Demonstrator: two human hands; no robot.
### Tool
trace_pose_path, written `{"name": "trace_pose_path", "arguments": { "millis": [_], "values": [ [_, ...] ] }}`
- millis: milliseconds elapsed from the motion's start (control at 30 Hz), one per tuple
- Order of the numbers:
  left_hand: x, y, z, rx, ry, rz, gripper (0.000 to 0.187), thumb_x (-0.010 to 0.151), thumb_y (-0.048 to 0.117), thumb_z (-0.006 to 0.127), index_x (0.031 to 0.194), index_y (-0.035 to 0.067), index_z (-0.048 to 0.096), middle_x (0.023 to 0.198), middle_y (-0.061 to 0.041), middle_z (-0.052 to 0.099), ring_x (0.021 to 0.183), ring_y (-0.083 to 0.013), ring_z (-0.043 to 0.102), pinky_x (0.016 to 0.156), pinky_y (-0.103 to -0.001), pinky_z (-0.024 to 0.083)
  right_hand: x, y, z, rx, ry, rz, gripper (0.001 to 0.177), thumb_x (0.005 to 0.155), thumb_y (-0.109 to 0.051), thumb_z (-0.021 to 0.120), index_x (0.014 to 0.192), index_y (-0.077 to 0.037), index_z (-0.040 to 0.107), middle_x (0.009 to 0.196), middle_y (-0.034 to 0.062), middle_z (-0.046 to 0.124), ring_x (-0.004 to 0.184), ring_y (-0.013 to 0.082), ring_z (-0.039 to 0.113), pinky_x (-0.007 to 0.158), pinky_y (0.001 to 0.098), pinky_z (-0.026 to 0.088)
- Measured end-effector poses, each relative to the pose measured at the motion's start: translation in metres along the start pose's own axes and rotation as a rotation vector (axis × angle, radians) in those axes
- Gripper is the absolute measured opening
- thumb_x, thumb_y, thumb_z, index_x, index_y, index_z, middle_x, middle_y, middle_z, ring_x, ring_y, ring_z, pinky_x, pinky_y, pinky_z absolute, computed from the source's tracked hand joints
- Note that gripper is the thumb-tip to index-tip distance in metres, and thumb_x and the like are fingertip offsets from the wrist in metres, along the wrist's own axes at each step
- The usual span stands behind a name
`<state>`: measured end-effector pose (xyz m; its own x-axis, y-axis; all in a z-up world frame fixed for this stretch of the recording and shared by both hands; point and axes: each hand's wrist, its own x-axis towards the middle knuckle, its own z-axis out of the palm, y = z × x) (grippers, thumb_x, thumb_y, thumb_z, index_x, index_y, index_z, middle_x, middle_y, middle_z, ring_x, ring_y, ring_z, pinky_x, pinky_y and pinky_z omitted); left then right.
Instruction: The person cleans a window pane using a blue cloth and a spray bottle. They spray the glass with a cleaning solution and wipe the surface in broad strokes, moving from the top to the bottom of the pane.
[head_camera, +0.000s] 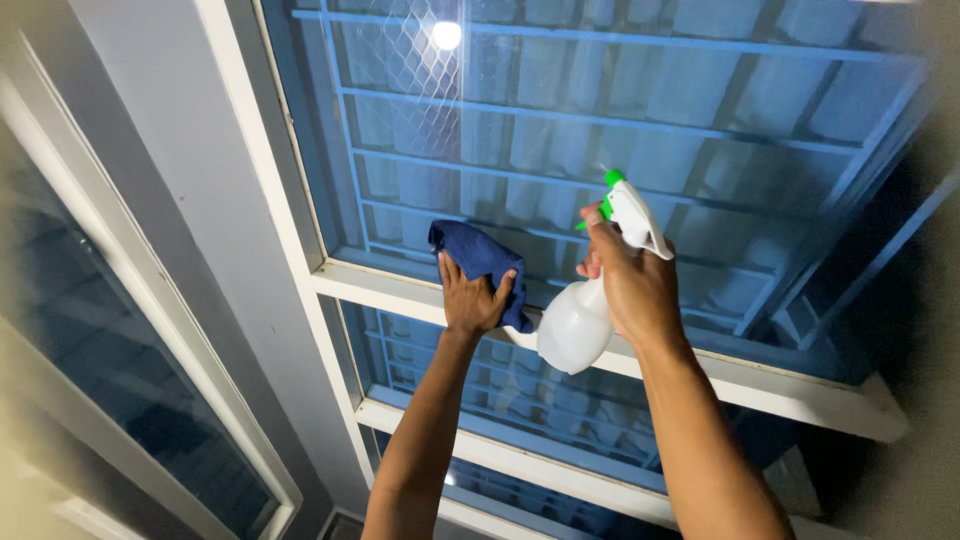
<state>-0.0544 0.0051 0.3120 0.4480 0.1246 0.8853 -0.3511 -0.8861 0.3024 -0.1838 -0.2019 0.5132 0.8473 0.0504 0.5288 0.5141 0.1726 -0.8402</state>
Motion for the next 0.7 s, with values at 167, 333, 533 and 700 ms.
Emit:
{"name": "trace_pose_path", "arguments": {
  "millis": [167, 333, 533, 700],
  "values": [
    [0.002, 0.005, -0.006, 0.026, -0.047, -0.02, 0.063, 0.097, 0.056, 0.056, 0.12, 0.0, 0.072, 0.139, -0.029, 0.057, 0.14, -0.0596, 0.034, 0.123, -0.065, 0.015, -0.007, -0.003, 0.03, -0.232, 0.009, -0.19, 0.031, 0.1, -0.023, 0.067, 0.122, -0.003, 0.069, 0.076, -0.0025, 0.063, 0.063, 0.0046, 0.058, 0.06, 0.0252, 0.055],
    [0.003, 0.003, -0.007, 0.01, -0.071, -0.043, 0.062, 0.095, 0.057, 0.058, 0.121, 0.002, 0.071, 0.14, -0.029, 0.056, 0.14, -0.059, 0.034, 0.122, -0.064, 0.016, -0.012, -0.004, 0.065, -0.31, 0.034, -0.159, 0.027, 0.101, -0.021, 0.068, 0.119, -0.002, 0.072, 0.07, 0.0035, 0.064, 0.059, 0.0063, 0.057, 0.054, 0.0258, 0.047],
    [-0.01, -0.027, 0.016, 0.07, -0.017, 0.099, 0.076, 0.097, 0.058, 0.05, 0.15, 0.004, 0.053, 0.15, -0.031, 0.05, 0.142, -0.0606, 0.031, 0.12, -0.066, 0.014, -0.027, 0.01, 0.1, -0.274, 0.022, -0.311, 0.031, 0.1, -0.018, 0.068, 0.126, -0.001, 0.067, 0.091, 0.004, 0.073, 0.071, 0.0049, 0.061, 0.061, 0.0242, 0.051],
    [-0.014, -0.033, 0.026, 0.062, -0.065, 0.033, 0.065, 0.104, 0.049, 0.045, 0.154, 0.008, 0.053, 0.154, -0.029, 0.05, 0.147, -0.0604, 0.032, 0.127, -0.066, 0.016, -0.036, 0.023, 0.107, -0.365, 0.076, -0.472, 0.028, 0.105, -0.017, 0.069, 0.127, 0.0, 0.066, 0.105, 0.0053, 0.076, 0.093, 0.0061, 0.071, 0.077, 0.0244, 0.057]
  ]
}}
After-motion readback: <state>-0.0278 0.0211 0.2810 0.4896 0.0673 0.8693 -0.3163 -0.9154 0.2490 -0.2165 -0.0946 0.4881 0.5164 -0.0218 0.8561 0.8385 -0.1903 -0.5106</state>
